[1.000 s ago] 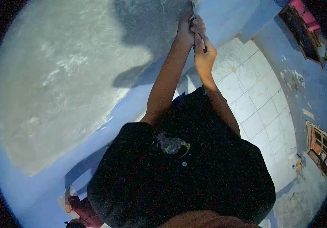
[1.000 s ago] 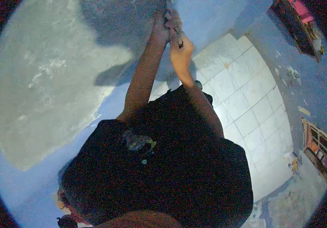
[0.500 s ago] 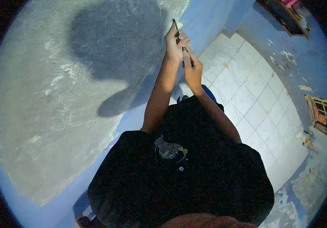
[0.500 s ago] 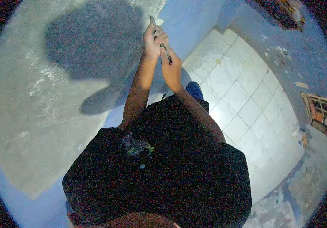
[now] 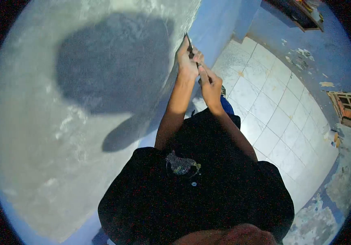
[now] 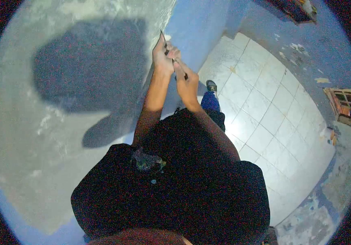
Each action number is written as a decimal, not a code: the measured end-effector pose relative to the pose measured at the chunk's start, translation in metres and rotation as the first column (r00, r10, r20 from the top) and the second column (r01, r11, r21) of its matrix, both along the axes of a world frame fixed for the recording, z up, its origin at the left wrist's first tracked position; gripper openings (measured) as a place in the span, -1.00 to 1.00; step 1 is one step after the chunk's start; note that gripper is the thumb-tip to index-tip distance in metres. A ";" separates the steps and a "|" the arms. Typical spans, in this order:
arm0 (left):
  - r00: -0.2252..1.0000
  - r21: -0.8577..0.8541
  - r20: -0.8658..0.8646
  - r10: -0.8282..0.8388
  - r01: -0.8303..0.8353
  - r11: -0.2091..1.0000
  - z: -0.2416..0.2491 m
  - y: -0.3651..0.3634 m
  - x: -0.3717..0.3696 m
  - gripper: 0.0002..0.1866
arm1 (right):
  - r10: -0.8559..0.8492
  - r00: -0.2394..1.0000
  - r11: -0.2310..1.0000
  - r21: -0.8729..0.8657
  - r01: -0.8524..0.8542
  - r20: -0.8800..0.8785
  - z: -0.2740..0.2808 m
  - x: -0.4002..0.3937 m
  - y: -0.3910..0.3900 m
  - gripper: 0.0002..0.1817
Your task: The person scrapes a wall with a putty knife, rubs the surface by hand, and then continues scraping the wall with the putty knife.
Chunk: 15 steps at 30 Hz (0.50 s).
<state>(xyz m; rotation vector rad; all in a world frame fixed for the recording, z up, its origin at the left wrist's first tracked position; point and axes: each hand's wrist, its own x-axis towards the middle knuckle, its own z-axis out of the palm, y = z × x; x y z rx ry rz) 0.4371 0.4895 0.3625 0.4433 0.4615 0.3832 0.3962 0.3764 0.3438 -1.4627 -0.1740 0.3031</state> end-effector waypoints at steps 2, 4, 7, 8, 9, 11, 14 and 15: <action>1.000 -0.037 0.009 0.012 -0.012 0.999 0.000 -0.002 0.004 -0.54 | -0.006 1.000 1.000 -0.013 0.006 0.006 -0.001 0.003 -0.001 -0.65; 0.999 -0.060 0.003 0.032 -0.032 0.998 0.000 -0.004 0.005 -0.54 | -0.004 1.000 1.000 -0.027 0.004 -0.006 0.002 0.004 -0.003 -0.66; 0.999 -0.030 -0.035 0.041 -0.042 0.999 0.007 -0.004 0.010 -0.54 | -0.025 0.995 0.997 -0.070 0.031 0.094 0.001 0.010 0.000 -0.67; 1.000 0.002 0.015 -0.022 0.022 1.000 0.004 0.001 0.017 -0.55 | -0.035 0.990 0.994 -0.096 0.049 0.139 0.001 0.016 0.003 -0.67; 0.994 0.039 0.063 -0.084 0.081 0.996 -0.001 0.010 0.031 -0.56 | -0.041 0.982 0.991 -0.120 0.063 0.184 0.000 0.021 0.007 -0.68; 0.982 0.036 0.109 -0.156 0.153 0.988 -0.003 0.019 0.047 -0.57 | -0.068 0.985 0.996 -0.053 0.077 0.159 0.010 0.041 0.018 -0.68; 0.979 -0.060 0.132 -0.158 0.167 0.984 0.010 0.018 0.059 -0.59 | -0.082 0.985 0.996 0.054 0.074 0.153 0.021 0.048 0.017 -0.67; 0.981 -0.077 0.128 -0.143 0.153 0.985 0.007 0.015 0.050 -0.60 | -0.067 0.987 0.997 0.049 0.060 0.146 0.023 0.039 0.010 -0.67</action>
